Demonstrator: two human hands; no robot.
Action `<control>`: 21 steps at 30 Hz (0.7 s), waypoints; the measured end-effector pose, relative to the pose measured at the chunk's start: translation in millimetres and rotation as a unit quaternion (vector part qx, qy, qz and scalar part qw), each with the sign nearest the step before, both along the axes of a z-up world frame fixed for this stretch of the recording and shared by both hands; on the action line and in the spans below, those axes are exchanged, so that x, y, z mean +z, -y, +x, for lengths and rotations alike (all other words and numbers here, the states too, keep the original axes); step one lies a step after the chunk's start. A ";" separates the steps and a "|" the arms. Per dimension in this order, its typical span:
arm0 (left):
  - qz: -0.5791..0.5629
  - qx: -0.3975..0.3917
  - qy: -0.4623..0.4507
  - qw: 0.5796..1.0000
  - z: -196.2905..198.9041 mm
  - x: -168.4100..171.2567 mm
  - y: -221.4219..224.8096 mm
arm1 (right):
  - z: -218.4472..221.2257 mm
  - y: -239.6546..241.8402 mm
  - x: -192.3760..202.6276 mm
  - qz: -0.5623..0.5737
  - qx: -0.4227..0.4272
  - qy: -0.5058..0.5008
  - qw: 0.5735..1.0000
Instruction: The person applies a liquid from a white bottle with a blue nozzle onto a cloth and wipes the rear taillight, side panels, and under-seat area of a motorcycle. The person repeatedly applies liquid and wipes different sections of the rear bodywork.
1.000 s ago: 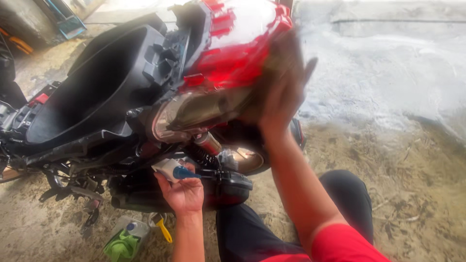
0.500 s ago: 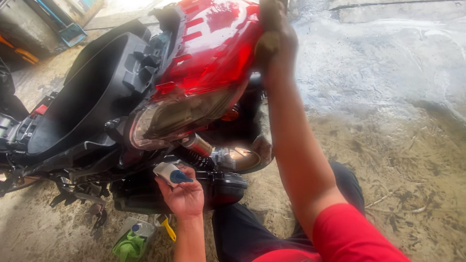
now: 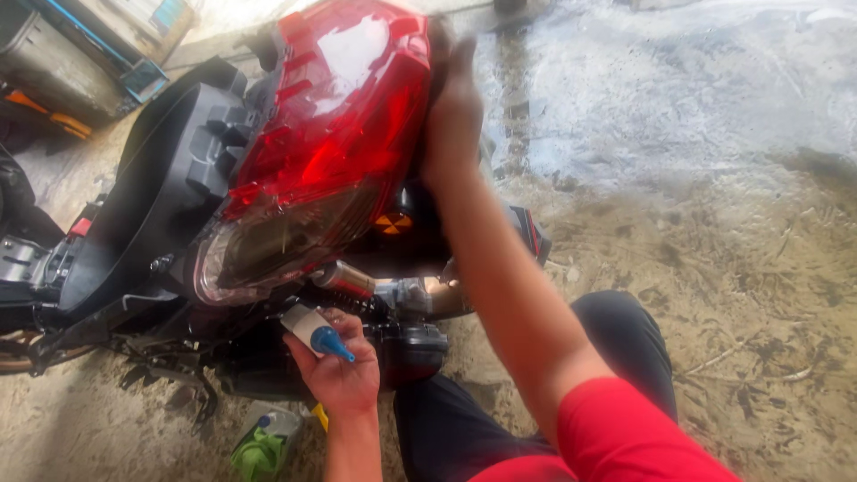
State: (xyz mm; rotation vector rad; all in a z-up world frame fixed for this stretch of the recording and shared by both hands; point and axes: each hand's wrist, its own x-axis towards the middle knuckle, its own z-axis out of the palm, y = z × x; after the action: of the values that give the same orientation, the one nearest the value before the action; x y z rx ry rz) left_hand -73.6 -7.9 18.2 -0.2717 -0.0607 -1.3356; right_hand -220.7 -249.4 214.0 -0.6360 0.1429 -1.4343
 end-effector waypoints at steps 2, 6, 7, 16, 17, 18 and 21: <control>0.012 0.009 0.021 1.000 -7.3 0.3 -2.9 | -6.6 -16.1 14.3 0.074 0.067 -0.019 0.995; 0.005 0.005 0.040 0.999 -6.4 9.1 11.9 | 15.5 -115.8 -4.8 0.005 -0.055 0.028 0.998; 0.003 0.002 0.034 0.999 -4.2 7.4 13.2 | 20.6 -131.6 -12.4 -0.016 -0.089 0.007 0.996; -0.006 0.039 -0.015 0.999 31.2 -8.2 -13.0 | 25.3 -78.3 -1.1 -0.004 -0.047 0.036 0.998; -0.016 0.038 -0.015 0.999 34.1 -8.3 -13.1 | 40.3 -115.0 -18.1 -0.015 -0.044 0.054 0.997; -0.025 0.038 -0.015 0.999 36.5 -9.0 -11.8 | 55.6 -145.3 -32.4 -0.110 -0.136 -0.035 0.984; 0.032 0.080 0.021 0.996 47.8 -14.7 -14.7 | 78.2 -161.6 -70.7 -0.198 -0.347 -0.194 0.896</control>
State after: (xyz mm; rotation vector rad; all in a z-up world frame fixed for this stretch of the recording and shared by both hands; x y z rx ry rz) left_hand -25.8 6.9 3.6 -0.1802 -0.0726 -1.1810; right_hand -142.5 -87.8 143.2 -1.2980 0.4325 -2.0322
